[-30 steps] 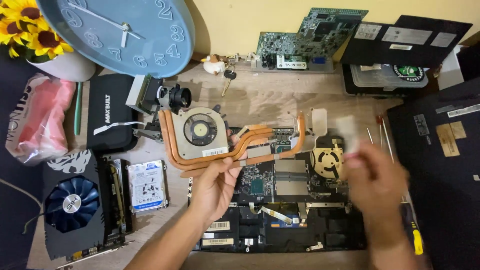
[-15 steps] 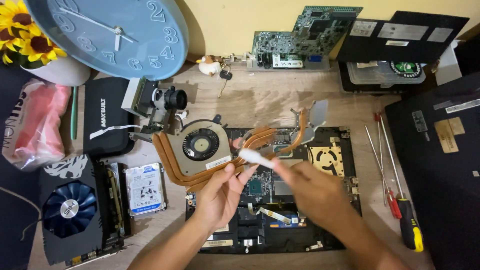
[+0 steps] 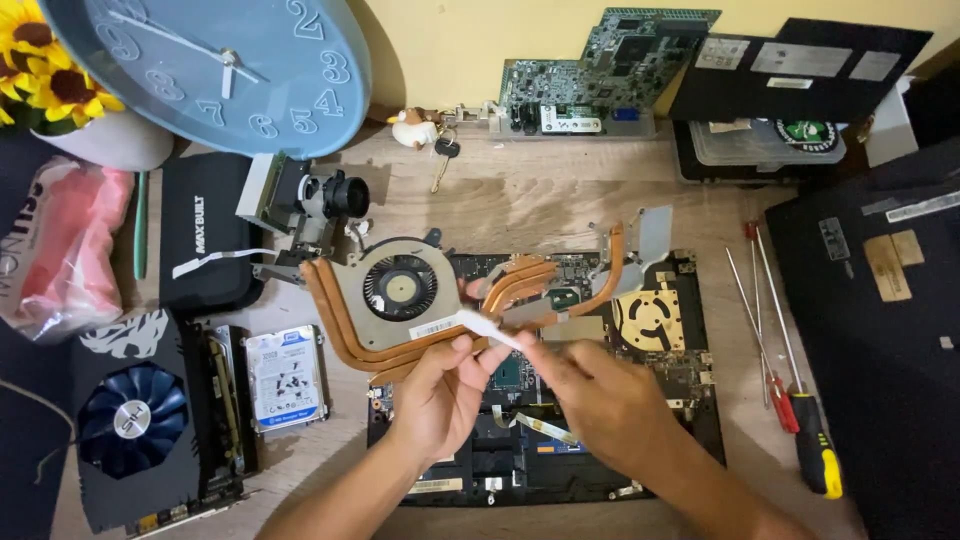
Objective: Removing a laptop cooling assembly and cleaning the motherboard chips and fan with a toothbrush.
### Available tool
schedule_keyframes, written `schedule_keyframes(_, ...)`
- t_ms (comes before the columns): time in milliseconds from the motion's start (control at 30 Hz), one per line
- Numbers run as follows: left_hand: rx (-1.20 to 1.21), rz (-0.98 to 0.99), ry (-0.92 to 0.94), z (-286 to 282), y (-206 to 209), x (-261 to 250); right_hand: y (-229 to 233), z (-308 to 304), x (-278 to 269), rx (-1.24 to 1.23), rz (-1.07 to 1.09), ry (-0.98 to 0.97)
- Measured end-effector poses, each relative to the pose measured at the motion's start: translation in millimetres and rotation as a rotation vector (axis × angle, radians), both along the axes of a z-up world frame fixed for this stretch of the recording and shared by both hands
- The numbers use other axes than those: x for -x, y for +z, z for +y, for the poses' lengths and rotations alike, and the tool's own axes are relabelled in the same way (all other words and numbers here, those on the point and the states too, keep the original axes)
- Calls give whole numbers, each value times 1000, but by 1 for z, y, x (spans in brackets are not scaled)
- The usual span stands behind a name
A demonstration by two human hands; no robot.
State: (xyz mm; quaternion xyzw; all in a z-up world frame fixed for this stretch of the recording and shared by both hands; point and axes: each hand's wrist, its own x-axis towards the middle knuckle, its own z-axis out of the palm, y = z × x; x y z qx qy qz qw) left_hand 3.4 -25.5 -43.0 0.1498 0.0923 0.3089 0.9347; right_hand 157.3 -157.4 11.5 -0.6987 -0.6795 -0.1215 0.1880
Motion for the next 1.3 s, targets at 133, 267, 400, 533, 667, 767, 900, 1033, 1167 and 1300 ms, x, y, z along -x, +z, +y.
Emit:
schedule_keyframes(133, -23, 35, 14, 7, 7, 2, -14, -10, -21, -111, 112, 30)
schedule_keyframes(267, 58, 40, 2, 3, -9, 2, 4, 5, 4, -40, 90, 72)
schedule_keyframes(400, 39, 32, -6, 12, 0, 7, -3, -4, -16, 60, 34, 75)
schedule_keyframes(533, -41, -38, 77, 15, 8, 6, -23, -13, -35, -132, 245, 17)
schedule_keyframes(667, -43, -26, 53, 10, 5, 3, -5, -6, -8, -91, 163, 132)
schedule_keyframes(767, -11, 19, 73, 15, 2, 8, -23, -7, -37, -90, 70, 33)
schedule_keyframes(900, -80, -82, 130, 26, 15, 11, -9, -28, -63, -208, 194, -32)
schedule_keyframes(1033, -196, -115, 91, 20, 20, 7, -7, -31, -58, -397, 1147, -312)
schedule_keyframes(1167, -408, -12, 89, 12, 5, 13, -31, -24, -65, -396, 1736, -559)
schedule_keyframes(1300, -889, 552, -81, 5, -52, 55, -24, -28, -62, -405, 1913, -495)
